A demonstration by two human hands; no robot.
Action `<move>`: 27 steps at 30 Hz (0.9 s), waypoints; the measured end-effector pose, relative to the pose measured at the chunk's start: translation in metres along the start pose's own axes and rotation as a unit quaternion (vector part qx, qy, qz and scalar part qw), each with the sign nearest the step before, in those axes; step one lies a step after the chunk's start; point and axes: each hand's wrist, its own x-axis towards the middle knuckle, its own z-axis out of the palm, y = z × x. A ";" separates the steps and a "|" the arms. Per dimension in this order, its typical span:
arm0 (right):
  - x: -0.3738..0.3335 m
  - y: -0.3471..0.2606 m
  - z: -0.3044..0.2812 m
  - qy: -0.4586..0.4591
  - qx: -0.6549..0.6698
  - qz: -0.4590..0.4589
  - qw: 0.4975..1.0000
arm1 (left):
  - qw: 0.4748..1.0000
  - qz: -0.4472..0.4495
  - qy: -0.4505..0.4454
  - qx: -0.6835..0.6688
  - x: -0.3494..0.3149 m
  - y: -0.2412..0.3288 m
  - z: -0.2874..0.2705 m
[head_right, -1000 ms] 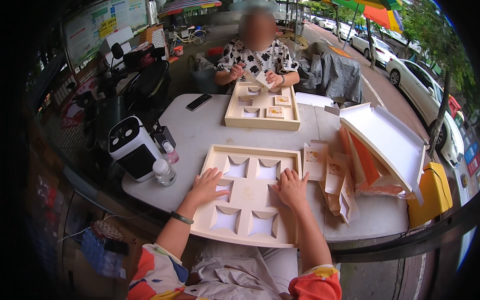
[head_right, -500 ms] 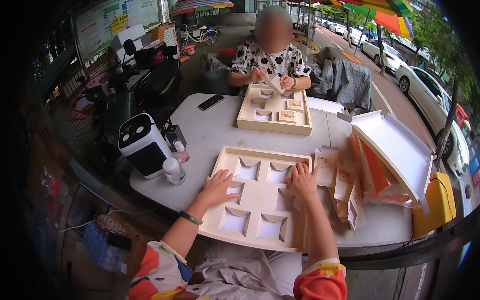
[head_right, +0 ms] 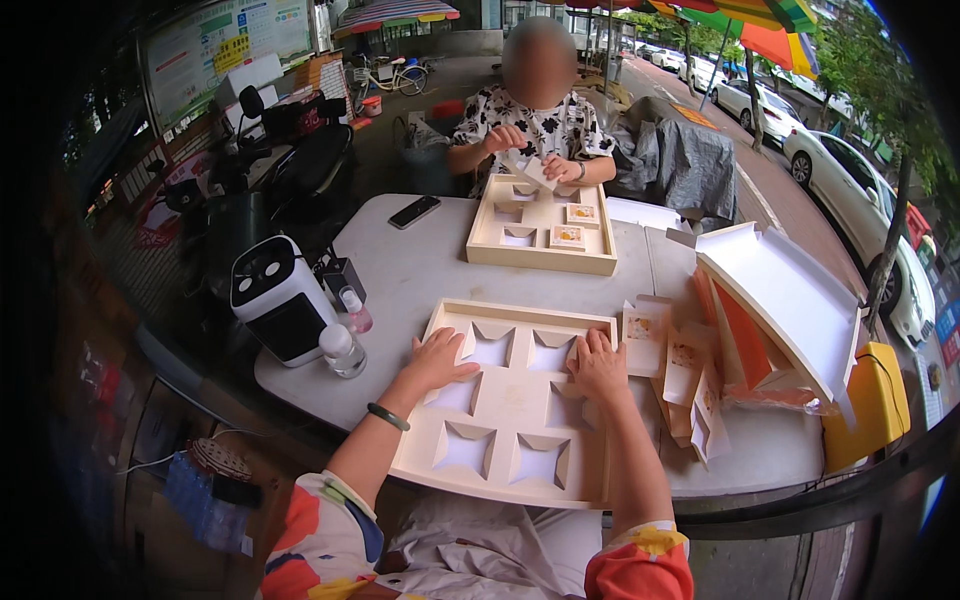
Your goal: The person assembles small decorative boxes by folding flat pieces and placing them into a compartmentalized tray. The person repeats this process for several boxes, arranging them neatly in the tray.
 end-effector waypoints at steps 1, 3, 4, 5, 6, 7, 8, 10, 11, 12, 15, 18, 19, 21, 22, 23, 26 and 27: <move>0.001 -0.001 0.001 0.006 0.000 -0.001 1.000 | 1.000 -0.002 0.011 -0.016 0.003 -0.004 0.003; 0.000 -0.001 0.000 -0.003 0.001 -0.002 1.000 | 0.999 -0.003 0.037 -0.014 0.003 -0.003 0.010; -0.001 0.002 0.002 0.012 -0.007 -0.001 1.000 | 0.999 -0.005 0.051 -0.013 0.004 -0.002 0.013; -0.002 0.001 0.005 0.027 -0.012 -0.004 1.000 | 0.999 -0.009 0.042 0.005 0.004 -0.002 0.012; -0.002 0.002 0.008 0.042 -0.018 -0.007 0.999 | 0.999 -0.008 0.039 0.005 0.004 -0.001 0.013; -0.002 0.002 0.010 0.049 -0.019 -0.008 0.999 | 0.999 -0.007 0.036 0.006 0.004 -0.001 0.013; -0.003 0.002 0.009 0.056 -0.020 -0.009 0.998 | 0.999 -0.006 0.034 0.005 0.003 0.001 0.011; -0.003 0.002 0.010 0.060 -0.031 -0.010 0.998 | 1.000 -0.015 0.006 0.012 0.001 0.003 0.006; -0.003 0.001 0.011 0.057 -0.040 -0.009 0.998 | 1.000 -0.019 -0.007 0.016 0.000 0.004 0.004; -0.002 0.000 0.011 0.055 -0.049 -0.009 0.997 | 1.000 -0.018 -0.006 0.017 0.000 0.004 0.004; -0.002 -0.003 0.006 0.011 -0.032 0.007 0.999 | 1.000 -0.017 0.001 0.019 0.000 0.001 0.006; -0.001 -0.001 0.009 0.033 -0.040 0.001 0.999 | 1.000 -0.013 0.006 0.020 0.001 0.000 0.009; -0.003 0.000 0.010 0.033 -0.040 0.002 0.999 | 1.000 -0.014 0.002 0.019 0.001 0.001 0.010; -0.002 0.001 0.010 0.040 -0.043 0.002 0.998 | 1.000 -0.012 0.010 0.019 0.003 0.002 0.008; -0.003 0.001 0.010 0.032 -0.033 0.006 0.999 | 1.000 -0.009 0.016 0.019 0.004 0.001 0.013; -0.001 -0.003 0.010 0.025 -0.021 0.004 0.999 | 0.999 -0.010 0.025 0.020 0.004 -0.004 0.017; 0.002 -0.001 0.013 0.036 -0.016 0.002 0.999 | 0.998 -0.005 0.052 0.029 0.003 -0.009 0.020; 0.000 0.000 0.014 0.036 -0.020 0.007 0.999 | 0.999 -0.010 0.040 0.028 0.001 -0.003 0.015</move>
